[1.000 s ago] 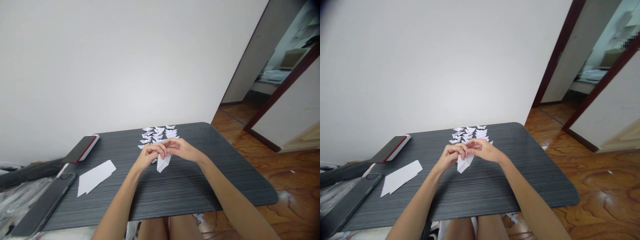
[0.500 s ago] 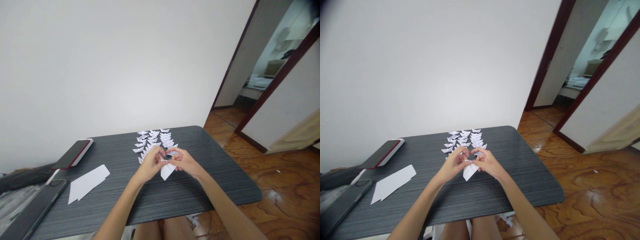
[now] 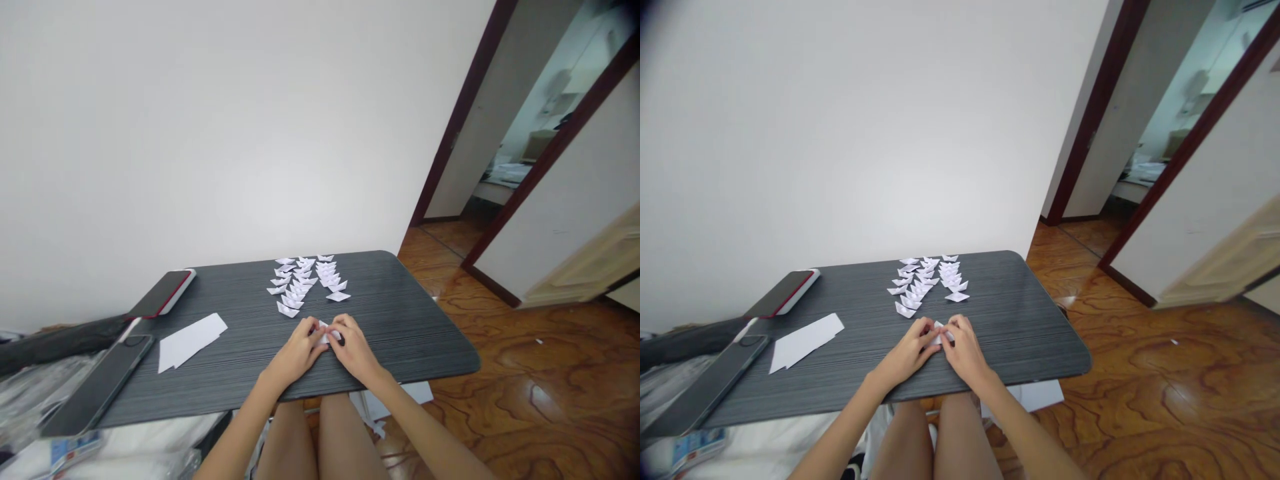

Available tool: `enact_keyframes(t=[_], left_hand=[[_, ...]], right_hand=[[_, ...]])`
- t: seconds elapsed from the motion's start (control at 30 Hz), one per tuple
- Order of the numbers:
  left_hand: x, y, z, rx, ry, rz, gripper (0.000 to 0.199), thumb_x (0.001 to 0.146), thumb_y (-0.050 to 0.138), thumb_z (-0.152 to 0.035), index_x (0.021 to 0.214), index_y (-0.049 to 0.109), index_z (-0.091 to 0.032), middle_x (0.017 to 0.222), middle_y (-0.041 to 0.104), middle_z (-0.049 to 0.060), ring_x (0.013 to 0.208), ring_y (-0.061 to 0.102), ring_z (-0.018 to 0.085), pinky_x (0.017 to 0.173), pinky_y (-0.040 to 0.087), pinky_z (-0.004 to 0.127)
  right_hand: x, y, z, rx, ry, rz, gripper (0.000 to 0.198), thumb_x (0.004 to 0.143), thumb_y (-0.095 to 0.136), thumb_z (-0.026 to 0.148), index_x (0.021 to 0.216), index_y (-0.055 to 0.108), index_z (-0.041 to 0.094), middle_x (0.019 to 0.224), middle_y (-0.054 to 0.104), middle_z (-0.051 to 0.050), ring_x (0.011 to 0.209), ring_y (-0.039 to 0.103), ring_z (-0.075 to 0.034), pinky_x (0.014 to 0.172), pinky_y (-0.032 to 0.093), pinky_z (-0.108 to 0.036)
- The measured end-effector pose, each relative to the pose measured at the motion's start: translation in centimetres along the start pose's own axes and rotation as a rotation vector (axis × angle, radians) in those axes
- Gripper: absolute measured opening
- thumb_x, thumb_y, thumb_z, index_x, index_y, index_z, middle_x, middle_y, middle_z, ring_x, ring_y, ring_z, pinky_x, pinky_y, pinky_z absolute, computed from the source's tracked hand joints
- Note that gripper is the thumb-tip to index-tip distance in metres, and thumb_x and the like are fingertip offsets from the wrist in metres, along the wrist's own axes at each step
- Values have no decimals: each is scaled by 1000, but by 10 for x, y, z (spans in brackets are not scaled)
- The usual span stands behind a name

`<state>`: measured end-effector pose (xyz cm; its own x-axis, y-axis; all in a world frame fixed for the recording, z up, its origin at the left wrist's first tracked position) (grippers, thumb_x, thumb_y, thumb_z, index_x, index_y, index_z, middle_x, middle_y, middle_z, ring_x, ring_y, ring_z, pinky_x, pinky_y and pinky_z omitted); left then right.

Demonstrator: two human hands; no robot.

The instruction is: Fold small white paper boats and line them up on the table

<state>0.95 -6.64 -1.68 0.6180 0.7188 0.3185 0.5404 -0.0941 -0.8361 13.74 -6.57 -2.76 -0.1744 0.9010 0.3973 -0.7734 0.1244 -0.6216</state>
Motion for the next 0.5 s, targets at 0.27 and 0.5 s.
enact_keyframes(t=[0.27,0.5], left_hand=[[0,1,-2,157,70,-58,28,84,36,-24,100,57,-15,91,51,9,86,48,18,78,41,33],[1,-1,-6,171,85,-85,29,85,33,-23,94,60,-15,87,54,9,83,49,17,76,41,33]], right_hand=[[1,-12,-1,68,-217,227,22,72,55,19,94,59,18,96,55,-7,92,48,-18,84,39,-34],[5,-9,2,63,-265,201,14,77,49,19,83,61,17,90,56,-7,89,50,-17,81,40,-32]])
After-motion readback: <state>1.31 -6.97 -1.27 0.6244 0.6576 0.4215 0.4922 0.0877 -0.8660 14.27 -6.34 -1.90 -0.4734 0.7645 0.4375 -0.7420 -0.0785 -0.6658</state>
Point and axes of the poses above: each hand's wrist, its own x-axis towards the middle knuckle, its own y-axis out of the palm, z = x × y, the point moved 4 cm from there along x, towards the middle knuckle
